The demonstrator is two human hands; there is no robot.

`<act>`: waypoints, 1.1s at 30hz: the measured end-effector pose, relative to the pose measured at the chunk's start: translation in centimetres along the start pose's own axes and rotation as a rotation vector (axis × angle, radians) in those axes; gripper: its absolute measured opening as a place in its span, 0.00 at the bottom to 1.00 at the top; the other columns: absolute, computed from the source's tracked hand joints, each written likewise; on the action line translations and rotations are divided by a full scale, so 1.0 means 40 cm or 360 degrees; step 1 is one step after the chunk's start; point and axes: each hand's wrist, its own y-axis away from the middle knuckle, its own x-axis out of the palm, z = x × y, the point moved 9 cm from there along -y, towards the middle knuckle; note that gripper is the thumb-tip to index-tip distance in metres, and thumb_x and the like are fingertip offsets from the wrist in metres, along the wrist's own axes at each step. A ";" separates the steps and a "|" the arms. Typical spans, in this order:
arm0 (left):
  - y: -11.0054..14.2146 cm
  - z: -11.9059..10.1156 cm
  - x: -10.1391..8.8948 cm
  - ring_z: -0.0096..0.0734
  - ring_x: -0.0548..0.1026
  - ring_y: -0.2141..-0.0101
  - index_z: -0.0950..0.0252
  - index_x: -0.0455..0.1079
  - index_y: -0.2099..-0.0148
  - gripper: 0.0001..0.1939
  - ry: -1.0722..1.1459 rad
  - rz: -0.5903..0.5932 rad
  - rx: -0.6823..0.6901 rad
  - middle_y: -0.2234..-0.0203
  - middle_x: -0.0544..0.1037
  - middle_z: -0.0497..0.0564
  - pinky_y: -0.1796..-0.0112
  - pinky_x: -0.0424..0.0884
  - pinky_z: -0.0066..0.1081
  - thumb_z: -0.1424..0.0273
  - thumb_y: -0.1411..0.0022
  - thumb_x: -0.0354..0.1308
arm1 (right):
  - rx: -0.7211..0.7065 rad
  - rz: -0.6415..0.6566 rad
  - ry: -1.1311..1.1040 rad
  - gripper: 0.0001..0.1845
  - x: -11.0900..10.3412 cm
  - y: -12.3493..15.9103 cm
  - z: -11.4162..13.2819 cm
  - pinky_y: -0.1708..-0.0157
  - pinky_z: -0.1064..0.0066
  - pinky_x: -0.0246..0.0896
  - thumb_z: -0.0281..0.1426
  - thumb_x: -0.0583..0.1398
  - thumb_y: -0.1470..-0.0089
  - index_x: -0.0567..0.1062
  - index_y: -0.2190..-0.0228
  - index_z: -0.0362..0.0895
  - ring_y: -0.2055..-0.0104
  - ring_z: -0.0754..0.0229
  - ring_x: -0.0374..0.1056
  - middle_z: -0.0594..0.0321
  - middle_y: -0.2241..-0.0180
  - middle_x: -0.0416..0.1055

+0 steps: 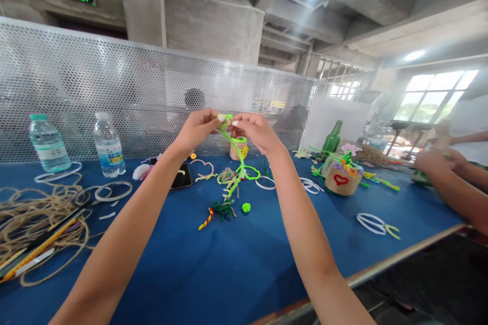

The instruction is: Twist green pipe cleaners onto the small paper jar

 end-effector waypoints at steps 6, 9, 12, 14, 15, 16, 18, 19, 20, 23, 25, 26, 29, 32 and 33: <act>-0.011 0.007 -0.013 0.25 0.71 0.75 0.67 0.72 0.65 0.06 -0.0423 -0.0179 0.0228 0.78 0.74 0.48 0.70 0.68 0.26 0.73 0.48 0.58 | -0.0047 -0.0152 0.0136 0.10 -0.013 -0.010 -0.013 0.73 0.73 0.59 0.35 0.62 0.53 0.71 0.77 0.42 0.76 0.69 0.62 0.66 0.79 0.67; -0.006 -0.005 -0.031 0.27 0.72 0.73 0.67 0.73 0.70 0.04 -0.0780 -0.0355 0.0285 0.77 0.76 0.49 0.68 0.68 0.28 0.74 0.49 0.57 | -0.0080 -0.0305 0.0292 0.09 -0.035 -0.013 -0.018 0.77 0.73 0.56 0.32 0.62 0.54 0.68 0.80 0.43 0.79 0.69 0.59 0.68 0.82 0.63; -0.004 -0.007 -0.037 0.28 0.72 0.74 0.66 0.73 0.72 0.04 -0.0968 -0.0355 0.0265 0.77 0.77 0.49 0.68 0.68 0.29 0.74 0.51 0.57 | -0.0140 -0.0336 0.0535 0.08 -0.043 -0.012 -0.007 0.76 0.72 0.55 0.29 0.61 0.55 0.67 0.81 0.43 0.78 0.68 0.59 0.68 0.81 0.64; -0.006 -0.004 -0.036 0.28 0.72 0.74 0.66 0.72 0.72 0.03 -0.0978 -0.0280 0.0243 0.78 0.76 0.49 0.68 0.68 0.29 0.74 0.50 0.57 | -0.0166 -0.0288 0.0672 0.08 -0.034 -0.010 0.004 0.74 0.71 0.55 0.28 0.60 0.55 0.67 0.81 0.43 0.76 0.67 0.60 0.67 0.80 0.65; -0.007 -0.003 -0.036 0.28 0.72 0.74 0.66 0.72 0.73 0.03 -0.0973 -0.0249 0.0237 0.78 0.76 0.49 0.68 0.67 0.29 0.73 0.50 0.57 | -0.0169 -0.0254 0.0715 0.08 -0.028 -0.008 0.009 0.74 0.71 0.55 0.28 0.60 0.54 0.67 0.81 0.44 0.76 0.67 0.60 0.67 0.80 0.65; -0.007 -0.003 -0.038 0.28 0.72 0.75 0.66 0.72 0.73 0.03 -0.0978 -0.0217 0.0236 0.78 0.76 0.48 0.69 0.67 0.29 0.73 0.50 0.57 | -0.0164 -0.0213 0.0746 0.08 -0.021 -0.007 0.012 0.74 0.71 0.55 0.28 0.60 0.54 0.67 0.81 0.44 0.76 0.67 0.60 0.67 0.79 0.66; -0.009 -0.007 -0.049 0.28 0.71 0.74 0.65 0.71 0.74 0.03 -0.1034 -0.0161 0.0259 0.79 0.75 0.48 0.69 0.67 0.29 0.74 0.51 0.57 | -0.0148 -0.0127 0.0813 0.07 -0.016 -0.002 0.016 0.73 0.70 0.54 0.27 0.59 0.54 0.68 0.80 0.43 0.75 0.67 0.60 0.67 0.80 0.66; -0.008 -0.011 -0.065 0.28 0.71 0.74 0.64 0.71 0.74 0.03 -0.1081 -0.0163 0.0279 0.78 0.75 0.48 0.69 0.67 0.29 0.75 0.52 0.56 | -0.0146 -0.0119 0.0865 0.07 -0.025 0.002 0.018 0.73 0.70 0.54 0.26 0.59 0.55 0.67 0.81 0.43 0.76 0.67 0.59 0.67 0.80 0.65; -0.007 -0.016 -0.089 0.28 0.71 0.74 0.64 0.71 0.75 0.04 -0.1119 -0.0198 0.0287 0.78 0.75 0.48 0.69 0.67 0.29 0.77 0.53 0.56 | -0.0154 -0.0148 0.0923 0.08 -0.044 0.007 0.023 0.74 0.70 0.53 0.25 0.60 0.56 0.67 0.82 0.43 0.76 0.67 0.58 0.67 0.81 0.65; 0.002 -0.016 -0.214 0.28 0.70 0.75 0.64 0.69 0.76 0.04 -0.0988 -0.0505 0.0156 0.80 0.73 0.47 0.69 0.68 0.29 0.78 0.55 0.57 | -0.0222 -0.0413 0.0951 0.10 -0.151 0.033 0.044 0.75 0.70 0.51 0.26 0.61 0.58 0.65 0.84 0.43 0.77 0.68 0.56 0.69 0.82 0.62; 0.012 0.006 -0.283 0.28 0.70 0.77 0.64 0.68 0.75 0.03 -0.0684 -0.0660 -0.0040 0.82 0.72 0.47 0.73 0.68 0.28 0.73 0.54 0.60 | -0.0217 -0.0507 0.0755 0.10 -0.220 0.049 0.039 0.76 0.71 0.50 0.31 0.61 0.55 0.67 0.83 0.44 0.79 0.68 0.56 0.69 0.83 0.62; 0.016 0.008 -0.298 0.28 0.71 0.77 0.64 0.68 0.74 0.04 -0.0613 -0.0695 -0.0071 0.81 0.72 0.48 0.74 0.69 0.28 0.71 0.53 0.60 | -0.0202 -0.0523 0.0666 0.09 -0.244 0.054 0.031 0.77 0.71 0.50 0.32 0.61 0.55 0.67 0.82 0.44 0.79 0.68 0.56 0.69 0.83 0.63; 0.022 0.013 -0.303 0.31 0.75 0.67 0.62 0.64 0.72 0.04 -0.0222 -0.0797 -0.0104 0.73 0.76 0.50 0.70 0.73 0.29 0.71 0.50 0.58 | -0.0194 -0.0595 0.0443 0.09 -0.277 0.057 0.007 0.78 0.72 0.51 0.34 0.62 0.57 0.67 0.81 0.44 0.80 0.69 0.56 0.70 0.83 0.62; 0.017 0.050 -0.291 0.30 0.75 0.58 0.61 0.61 0.72 0.05 0.0343 -0.0870 -0.0201 0.64 0.76 0.49 0.63 0.76 0.30 0.73 0.46 0.54 | -0.0167 -0.0618 0.0174 0.11 -0.256 0.042 -0.018 0.77 0.74 0.54 0.36 0.63 0.58 0.66 0.80 0.45 0.80 0.69 0.57 0.71 0.83 0.60; 0.012 0.064 -0.294 0.30 0.74 0.57 0.61 0.61 0.72 0.06 0.0435 -0.0873 -0.0245 0.64 0.76 0.48 0.61 0.76 0.31 0.74 0.45 0.53 | -0.0146 -0.0599 0.0098 0.12 -0.243 0.035 -0.025 0.76 0.74 0.55 0.37 0.63 0.58 0.66 0.80 0.45 0.79 0.70 0.57 0.71 0.82 0.60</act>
